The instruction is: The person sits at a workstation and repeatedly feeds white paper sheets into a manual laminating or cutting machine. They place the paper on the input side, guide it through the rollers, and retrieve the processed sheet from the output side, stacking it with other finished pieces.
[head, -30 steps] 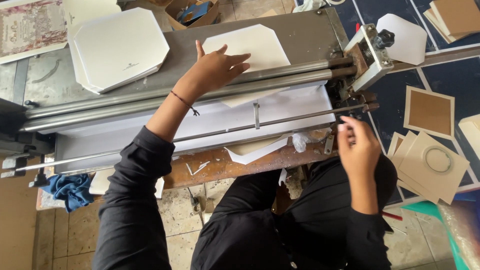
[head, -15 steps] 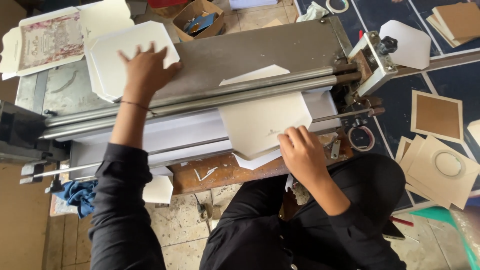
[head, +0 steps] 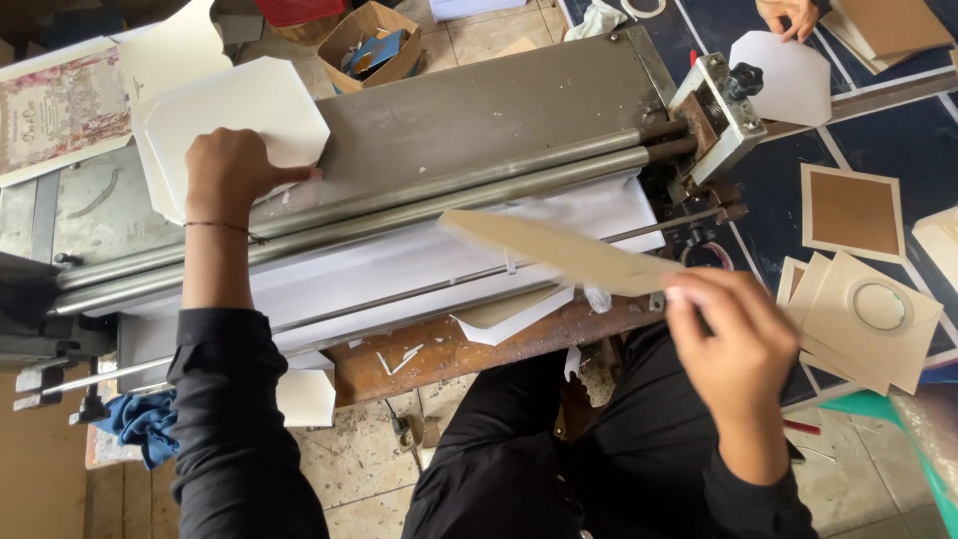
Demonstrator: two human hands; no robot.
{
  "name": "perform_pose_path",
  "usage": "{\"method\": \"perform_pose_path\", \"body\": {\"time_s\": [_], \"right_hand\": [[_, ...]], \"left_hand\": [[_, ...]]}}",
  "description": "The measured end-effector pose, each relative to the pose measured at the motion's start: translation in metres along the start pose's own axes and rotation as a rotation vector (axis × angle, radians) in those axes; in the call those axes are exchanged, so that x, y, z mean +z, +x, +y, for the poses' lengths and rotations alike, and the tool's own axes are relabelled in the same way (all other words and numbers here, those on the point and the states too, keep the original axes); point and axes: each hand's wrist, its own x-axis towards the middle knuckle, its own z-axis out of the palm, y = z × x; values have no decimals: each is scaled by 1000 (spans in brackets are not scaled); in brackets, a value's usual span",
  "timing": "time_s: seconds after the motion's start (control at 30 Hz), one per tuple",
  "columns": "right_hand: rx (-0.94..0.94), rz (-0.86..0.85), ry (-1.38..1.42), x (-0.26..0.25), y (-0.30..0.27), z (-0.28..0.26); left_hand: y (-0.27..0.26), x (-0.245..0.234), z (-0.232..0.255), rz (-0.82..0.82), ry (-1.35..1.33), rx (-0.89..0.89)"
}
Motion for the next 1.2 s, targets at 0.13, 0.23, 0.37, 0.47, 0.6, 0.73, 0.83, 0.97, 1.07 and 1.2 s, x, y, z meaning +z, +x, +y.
{"method": "perform_pose_path", "body": {"time_s": [0.13,0.23,0.37,0.47,0.6,0.73,0.83,0.97,1.07,1.2], "right_hand": [[266,83,72,-3,-50,63],[730,235,353,1,-88,115],[1043,548,612,-5,-119,187],[1251,709,709,-8,-129,226],[1339,847,766,2,-150,285],[1454,944,854,13,-121,299],[1411,931,839,23,-98,304],[1398,931,799,38,-58,321],[1338,937,855,55,-43,368],[1451,814,965,81,-15,411]], "left_hand": [[-5,-4,1,64,65,44],[-6,-14,4,-32,-1,19],[-7,-8,9,25,72,1],[-9,-12,11,69,114,3],[-14,-22,1,63,52,8],[-20,-40,-8,37,-86,1],[-19,-37,-11,58,-85,6],[-15,-32,-13,37,-53,-7],[-14,-36,-12,4,-69,-18],[-15,-35,-15,22,-89,-4]]}}
